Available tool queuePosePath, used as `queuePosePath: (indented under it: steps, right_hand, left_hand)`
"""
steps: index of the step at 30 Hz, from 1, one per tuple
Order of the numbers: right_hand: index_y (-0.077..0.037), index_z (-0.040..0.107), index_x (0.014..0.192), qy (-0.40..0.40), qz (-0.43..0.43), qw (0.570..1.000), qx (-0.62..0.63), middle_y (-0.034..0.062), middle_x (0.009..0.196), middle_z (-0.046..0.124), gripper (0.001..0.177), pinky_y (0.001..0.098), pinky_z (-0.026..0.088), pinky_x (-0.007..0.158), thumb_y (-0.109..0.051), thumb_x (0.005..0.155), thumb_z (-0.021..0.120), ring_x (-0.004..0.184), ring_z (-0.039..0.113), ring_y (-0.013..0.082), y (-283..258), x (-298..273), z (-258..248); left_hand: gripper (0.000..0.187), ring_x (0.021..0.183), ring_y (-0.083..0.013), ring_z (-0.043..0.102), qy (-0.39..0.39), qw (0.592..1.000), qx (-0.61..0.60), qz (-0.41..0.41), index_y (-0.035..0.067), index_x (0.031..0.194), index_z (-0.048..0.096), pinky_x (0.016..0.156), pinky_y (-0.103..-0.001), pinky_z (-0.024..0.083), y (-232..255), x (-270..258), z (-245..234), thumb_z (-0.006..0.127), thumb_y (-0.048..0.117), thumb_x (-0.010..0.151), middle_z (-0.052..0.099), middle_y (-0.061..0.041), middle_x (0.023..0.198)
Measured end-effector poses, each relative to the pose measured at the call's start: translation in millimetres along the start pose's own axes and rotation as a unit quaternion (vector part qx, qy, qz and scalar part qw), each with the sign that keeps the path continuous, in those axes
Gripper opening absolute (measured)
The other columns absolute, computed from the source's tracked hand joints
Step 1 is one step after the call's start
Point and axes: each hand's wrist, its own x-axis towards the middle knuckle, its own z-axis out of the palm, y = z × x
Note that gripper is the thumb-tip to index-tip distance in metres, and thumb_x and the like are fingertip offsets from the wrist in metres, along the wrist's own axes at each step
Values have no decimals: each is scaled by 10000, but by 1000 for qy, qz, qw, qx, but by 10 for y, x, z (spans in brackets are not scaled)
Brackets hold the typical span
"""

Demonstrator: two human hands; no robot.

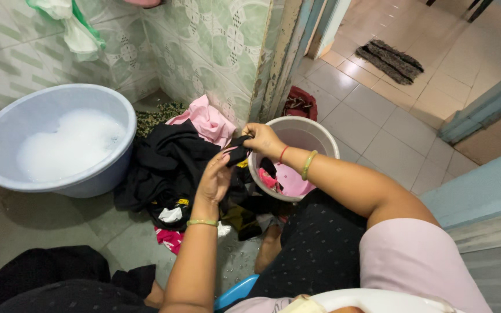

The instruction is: The person sits on a small stool and hand-washes various garments. They pick up clothes from a pile, submerge them in a basin of soapy water, agitate them by hand, and then transfer them to a bucket of water.

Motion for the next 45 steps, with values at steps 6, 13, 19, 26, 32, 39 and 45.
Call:
queuePosePath:
  steps: [6,13,19,26,32,39,45]
  right_hand:
    - [-2,711,915,19,-82,996,-20,31,816,722,141,253,552,719,-5,801,629,761,667,82,152,-74,104]
    - [27,700,1032,-95,64,965,237,51,917,719,196,292,552,812,-24,884,582,843,687,137,10,-191,216]
    - [1,697,1059,-194,-6,933,302,25,983,716,210,256,520,901,-73,906,575,938,663,97,-95,-235,89]
    - [-43,680,993,-200,26,970,133,-29,917,685,113,237,479,813,-100,903,719,877,600,70,-203,-175,-22]
    - [-9,637,941,-84,-141,974,-157,48,845,673,186,285,513,762,-62,791,733,826,605,114,-337,-202,-96]
    - [-27,712,1137,-5,-101,995,-8,60,1065,763,303,285,550,914,-26,844,636,999,706,105,-120,-229,87]
    - [-29,636,1275,-126,24,957,259,46,1118,705,373,265,485,951,-44,906,580,1025,641,117,-2,-212,127]
  left_hand:
    - [329,980,-190,668,101,979,169,43,-70,1169,705,937,-337,510,-28,102,59,749,125,908,740,-98,1064]
    - [202,862,-184,666,260,829,465,169,-4,1074,682,839,-312,526,-116,172,-94,631,154,959,730,-122,931]
    - [183,893,-159,620,227,899,353,124,38,1125,682,813,-301,479,-41,195,-91,621,131,981,701,-47,983]
    - [243,939,-137,674,76,996,43,-9,10,1125,689,873,-272,515,222,47,5,641,49,890,731,-48,1027]
    - [402,887,-108,600,-22,998,-58,-20,-14,1275,663,769,-230,440,256,-27,173,669,41,877,712,-53,1103]
    - [357,896,-129,663,201,860,455,112,-17,1173,621,808,-259,528,-39,143,112,725,18,834,712,-71,970]
    - [346,1056,-178,672,182,938,276,100,-36,1250,692,978,-319,493,-281,292,-282,546,58,951,734,-116,1173]
